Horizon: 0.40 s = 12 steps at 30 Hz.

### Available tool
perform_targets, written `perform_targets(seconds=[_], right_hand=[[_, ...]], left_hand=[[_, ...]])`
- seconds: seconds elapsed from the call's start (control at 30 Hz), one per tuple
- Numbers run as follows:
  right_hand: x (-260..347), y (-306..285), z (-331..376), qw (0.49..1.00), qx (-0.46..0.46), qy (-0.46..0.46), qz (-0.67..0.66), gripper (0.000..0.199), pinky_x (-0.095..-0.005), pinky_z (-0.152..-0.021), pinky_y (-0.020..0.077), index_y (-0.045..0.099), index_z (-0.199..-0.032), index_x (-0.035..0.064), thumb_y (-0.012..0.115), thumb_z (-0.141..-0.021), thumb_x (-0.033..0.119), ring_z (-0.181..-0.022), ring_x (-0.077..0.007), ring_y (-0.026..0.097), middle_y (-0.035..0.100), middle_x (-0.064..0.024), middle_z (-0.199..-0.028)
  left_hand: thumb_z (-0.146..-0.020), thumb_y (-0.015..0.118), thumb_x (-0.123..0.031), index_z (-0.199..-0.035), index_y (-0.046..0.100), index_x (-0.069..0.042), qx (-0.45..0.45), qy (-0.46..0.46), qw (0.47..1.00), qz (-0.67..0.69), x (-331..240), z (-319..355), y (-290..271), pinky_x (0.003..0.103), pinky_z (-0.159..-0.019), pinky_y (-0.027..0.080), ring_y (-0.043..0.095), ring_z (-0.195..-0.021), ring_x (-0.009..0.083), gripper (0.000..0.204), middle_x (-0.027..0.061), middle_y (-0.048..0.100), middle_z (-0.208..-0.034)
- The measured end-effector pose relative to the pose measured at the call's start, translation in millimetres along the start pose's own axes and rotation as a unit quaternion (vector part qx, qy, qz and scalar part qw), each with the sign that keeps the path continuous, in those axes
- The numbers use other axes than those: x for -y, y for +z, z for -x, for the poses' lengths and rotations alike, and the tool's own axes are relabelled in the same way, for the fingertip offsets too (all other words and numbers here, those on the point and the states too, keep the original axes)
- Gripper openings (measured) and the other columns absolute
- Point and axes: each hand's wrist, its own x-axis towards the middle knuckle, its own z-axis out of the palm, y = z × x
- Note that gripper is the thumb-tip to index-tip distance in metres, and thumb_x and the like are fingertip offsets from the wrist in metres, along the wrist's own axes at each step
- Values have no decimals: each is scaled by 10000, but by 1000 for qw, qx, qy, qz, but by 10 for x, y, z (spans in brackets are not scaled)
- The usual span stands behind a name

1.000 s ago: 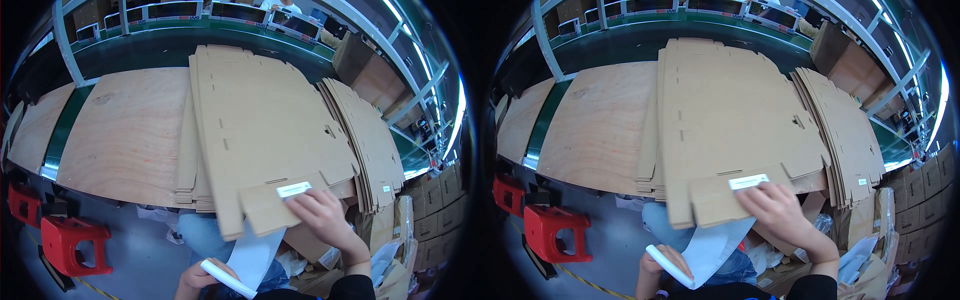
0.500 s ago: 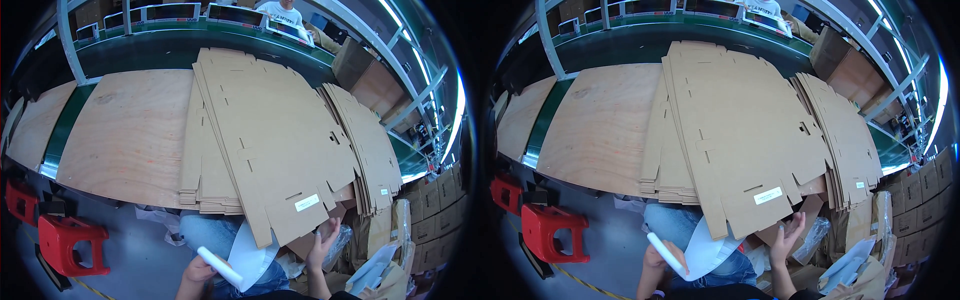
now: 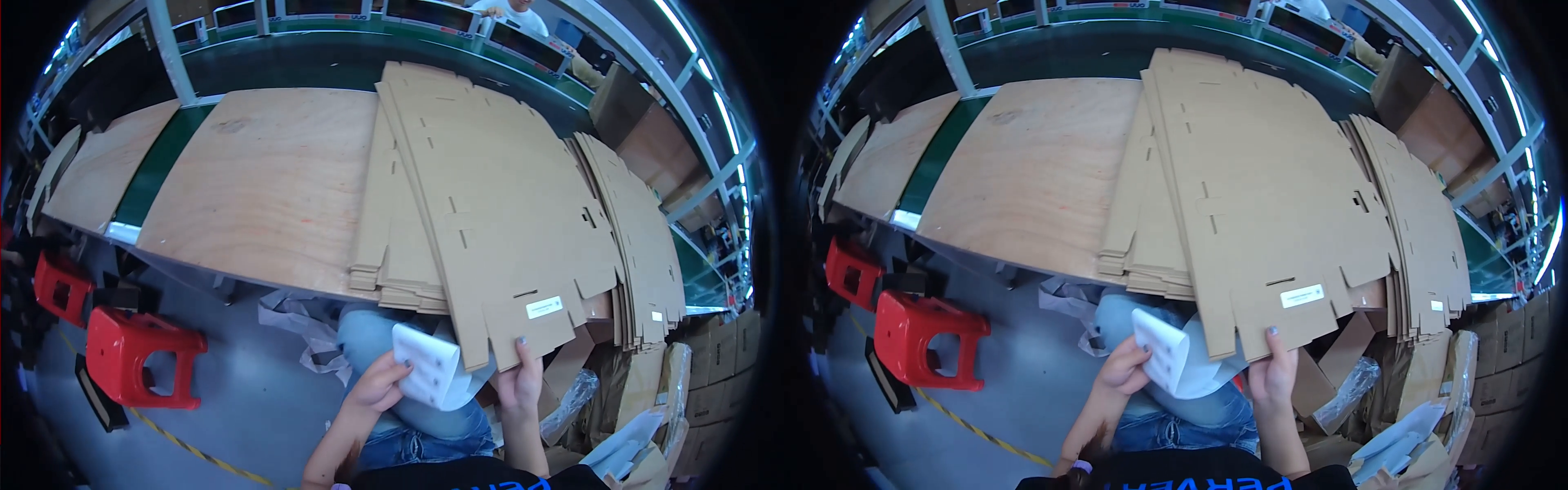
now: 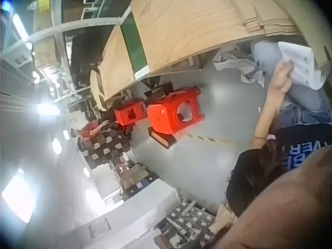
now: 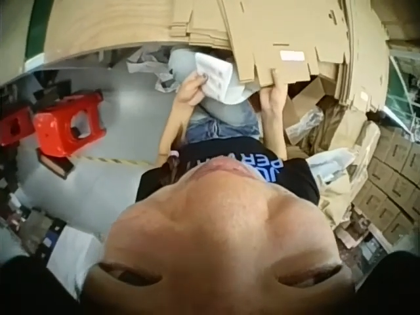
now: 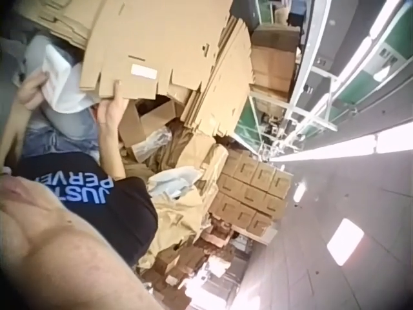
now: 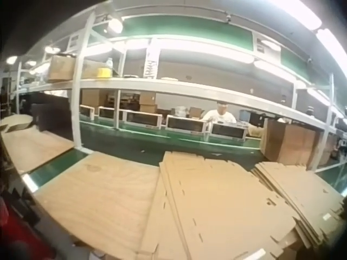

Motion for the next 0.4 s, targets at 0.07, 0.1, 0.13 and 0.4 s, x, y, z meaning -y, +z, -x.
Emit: perform_targets(seconds=[0.07,0.1,0.13,0.4], right_hand=[[-1,59,-3,998,-9,-49,49,477,-359,-942,447,280,-1346,-4,466,-913,66,-1111,-253,521,447,-192,-1262],[-13,84,36,998,-6,-42,48,477,-359,-942,447,280,-1346,-4,466,-913,66,-1111,-253,521,447,-192,-1262],[-20,105,95,998,-13,-53,43,475,-352,-939,451,282,-1343,-8,465,-909,57,-1111,-253,521,447,-197,-1258],[-41,219,451,989,22,-144,9,494,-355,-934,463,282,-1336,-10,475,-883,22,-1107,-258,523,447,-206,-1246]], left_hand=[[-897,478,-8,-1259,398,51,-26,-6,1000,-10,-50,-44,59,349,-885,494,614,-1010,284,376,214,564,-1172],[-899,476,-12,-1260,398,47,-52,-3,998,-29,-72,-74,115,345,-874,501,617,-1007,277,374,210,564,-1174],[-901,475,-16,-1261,399,43,-77,0,996,-48,-94,-99,172,340,-863,508,620,-1003,270,373,205,564,-1177],[-879,498,8,-1265,388,30,-12,-118,966,-229,-355,-319,625,362,-872,507,630,-996,275,402,200,580,-1164]])
